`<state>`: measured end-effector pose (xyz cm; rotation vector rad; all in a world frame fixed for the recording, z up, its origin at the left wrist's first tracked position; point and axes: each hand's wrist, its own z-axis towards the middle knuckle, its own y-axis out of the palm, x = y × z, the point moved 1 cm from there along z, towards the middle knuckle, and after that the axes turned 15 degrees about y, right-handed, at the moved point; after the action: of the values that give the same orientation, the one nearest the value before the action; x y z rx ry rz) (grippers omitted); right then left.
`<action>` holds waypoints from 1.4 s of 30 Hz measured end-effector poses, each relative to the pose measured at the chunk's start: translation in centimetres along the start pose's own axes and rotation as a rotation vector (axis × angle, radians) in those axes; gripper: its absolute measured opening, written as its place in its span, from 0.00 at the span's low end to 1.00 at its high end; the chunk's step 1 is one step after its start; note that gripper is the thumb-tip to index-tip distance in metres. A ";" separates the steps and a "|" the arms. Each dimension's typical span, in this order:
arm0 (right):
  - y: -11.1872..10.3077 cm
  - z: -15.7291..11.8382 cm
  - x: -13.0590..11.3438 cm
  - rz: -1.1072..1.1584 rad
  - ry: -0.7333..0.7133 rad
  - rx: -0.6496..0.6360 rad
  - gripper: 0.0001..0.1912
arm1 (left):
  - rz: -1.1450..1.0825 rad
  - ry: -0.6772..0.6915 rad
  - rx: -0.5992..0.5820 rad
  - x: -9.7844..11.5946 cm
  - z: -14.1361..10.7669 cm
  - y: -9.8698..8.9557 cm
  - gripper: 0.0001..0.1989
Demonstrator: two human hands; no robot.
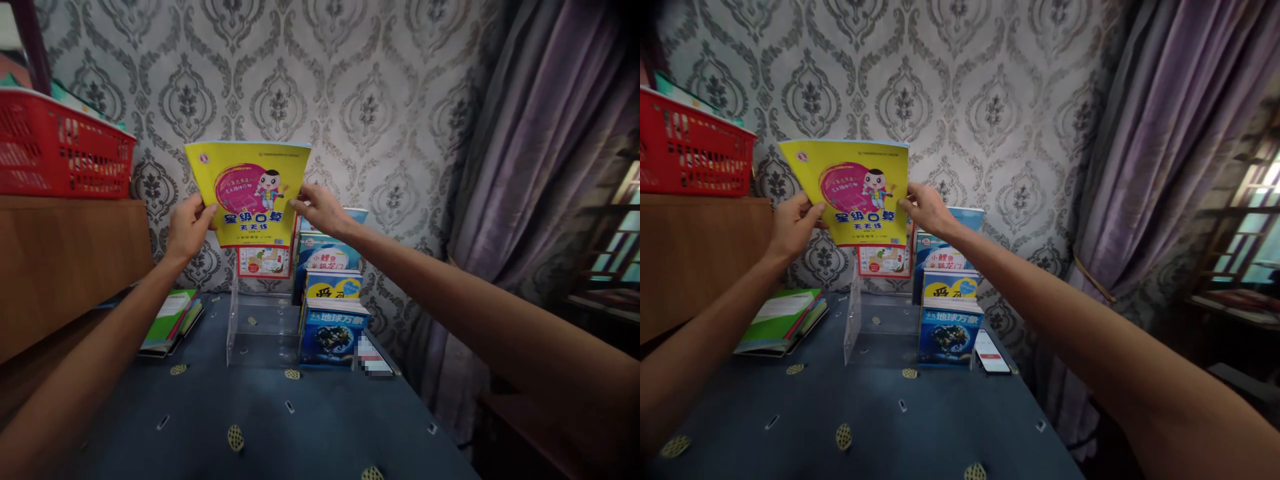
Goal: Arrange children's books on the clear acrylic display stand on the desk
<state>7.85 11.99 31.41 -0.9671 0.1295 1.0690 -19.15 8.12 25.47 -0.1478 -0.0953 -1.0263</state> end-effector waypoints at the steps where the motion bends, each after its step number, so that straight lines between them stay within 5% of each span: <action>1: -0.3 0.3 -0.1 -0.043 -0.021 0.024 0.09 | -0.005 -0.010 0.009 -0.1 0.0 0.1 0.12; 4: -0.9 1.5 -0.2 -0.070 -0.016 0.017 0.06 | -0.009 -0.036 0.029 -0.5 -0.1 0.6 0.13; 13: -1.4 3.8 0.0 0.240 0.377 -0.164 0.09 | -0.027 -0.032 0.075 -1.3 -0.5 2.5 0.15; 20: -1.6 6.4 2.3 0.148 0.315 -0.263 0.08 | -0.041 -0.042 0.062 -2.4 -1.0 3.5 0.15; 42: -1.1 7.8 3.5 -0.110 0.381 -0.188 0.10 | -0.133 -0.093 0.030 -5.4 -1.8 5.6 0.16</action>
<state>7.84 19.84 34.98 -1.3279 0.2885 0.7969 -17.10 15.26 22.48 -0.1636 -0.2067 -1.1500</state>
